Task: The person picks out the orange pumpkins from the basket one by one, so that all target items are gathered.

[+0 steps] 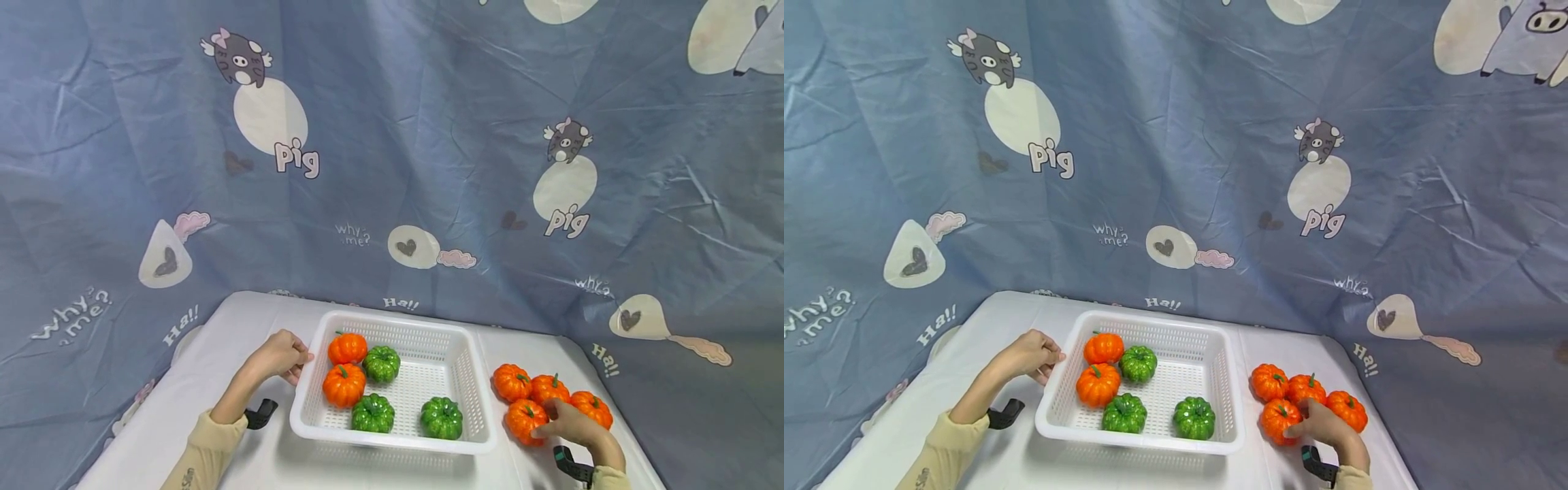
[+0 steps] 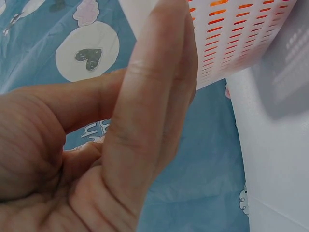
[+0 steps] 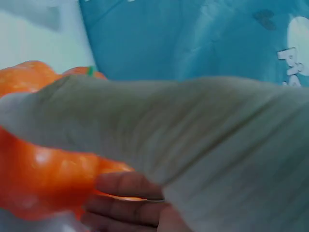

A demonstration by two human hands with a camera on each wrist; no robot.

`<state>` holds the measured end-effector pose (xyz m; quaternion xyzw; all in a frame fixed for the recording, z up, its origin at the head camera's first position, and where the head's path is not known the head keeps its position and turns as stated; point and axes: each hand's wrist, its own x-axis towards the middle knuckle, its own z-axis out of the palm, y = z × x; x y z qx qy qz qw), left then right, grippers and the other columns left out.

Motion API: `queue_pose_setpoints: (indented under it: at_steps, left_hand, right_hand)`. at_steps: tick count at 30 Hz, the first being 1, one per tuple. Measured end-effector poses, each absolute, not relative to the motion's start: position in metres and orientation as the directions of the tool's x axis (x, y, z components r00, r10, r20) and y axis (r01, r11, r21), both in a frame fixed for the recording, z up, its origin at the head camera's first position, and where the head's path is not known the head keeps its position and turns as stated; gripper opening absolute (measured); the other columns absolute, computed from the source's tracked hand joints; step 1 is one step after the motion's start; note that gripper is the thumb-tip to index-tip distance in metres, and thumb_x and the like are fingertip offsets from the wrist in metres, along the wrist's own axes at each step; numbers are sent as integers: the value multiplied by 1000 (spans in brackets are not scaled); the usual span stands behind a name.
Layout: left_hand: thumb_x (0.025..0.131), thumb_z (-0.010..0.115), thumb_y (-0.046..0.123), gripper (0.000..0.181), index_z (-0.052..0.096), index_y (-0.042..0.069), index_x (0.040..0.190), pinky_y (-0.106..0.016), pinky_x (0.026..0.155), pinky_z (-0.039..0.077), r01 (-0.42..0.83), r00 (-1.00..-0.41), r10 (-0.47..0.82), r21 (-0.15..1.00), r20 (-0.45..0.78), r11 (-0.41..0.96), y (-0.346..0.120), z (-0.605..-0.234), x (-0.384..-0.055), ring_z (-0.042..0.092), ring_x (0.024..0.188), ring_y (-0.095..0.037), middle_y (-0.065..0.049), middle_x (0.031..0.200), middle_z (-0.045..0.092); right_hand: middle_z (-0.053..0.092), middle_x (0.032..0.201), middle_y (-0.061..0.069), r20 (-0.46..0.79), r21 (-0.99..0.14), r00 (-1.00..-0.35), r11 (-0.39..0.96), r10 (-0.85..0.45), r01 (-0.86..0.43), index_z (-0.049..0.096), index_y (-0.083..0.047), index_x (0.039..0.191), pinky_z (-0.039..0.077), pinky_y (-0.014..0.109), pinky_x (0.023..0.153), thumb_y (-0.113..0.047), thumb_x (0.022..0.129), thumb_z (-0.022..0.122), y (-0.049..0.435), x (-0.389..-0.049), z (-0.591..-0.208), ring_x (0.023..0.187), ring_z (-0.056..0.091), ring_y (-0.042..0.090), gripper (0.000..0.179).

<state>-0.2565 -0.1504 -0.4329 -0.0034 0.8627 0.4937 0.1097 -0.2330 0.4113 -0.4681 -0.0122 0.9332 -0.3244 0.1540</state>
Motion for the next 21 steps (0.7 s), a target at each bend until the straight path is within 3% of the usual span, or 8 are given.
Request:
queue_pose_setpoints:
  at_steps: [6, 11, 21]
  left_hand:
    - [92, 61, 4, 14, 65, -9, 94, -32, 50, 60, -103, -977, 105, 846, -184, 523, -151, -434, -258, 64, 51, -17, -14, 66, 63]
    - [92, 62, 4, 13, 65, -9, 93, -31, 50, 60, -105, -978, 97, 837, -185, 537, -151, -436, -259, 63, 50, -16, -14, 66, 63]
    - [92, 62, 4, 13, 65, -8, 94, -32, 50, 60, -116, -977, 90, 840, -192, 531, -150, -436, -259, 64, 51, -17, -14, 66, 63]
  right_hand:
    - [54, 122, 36, -252, -661, -961, 746, -116, 83, 38, 24, 127, 52, 51, 94, -20, 83, 72, 418, -228, -450, 114, 55, 45, 71]
    - [46, 131, 38, -169, -671, -985, 737, -44, 83, 33, 19, 133, 52, 51, 96, -24, 86, 73, 417, -224, -434, 121, 49, 49, 76]
    - [28, 146, 36, -105, -711, -994, 695, 44, 105, 18, 13, 145, 34, 61, 111, -39, 88, 69, 410, -226, -418, 135, 31, 51, 93]
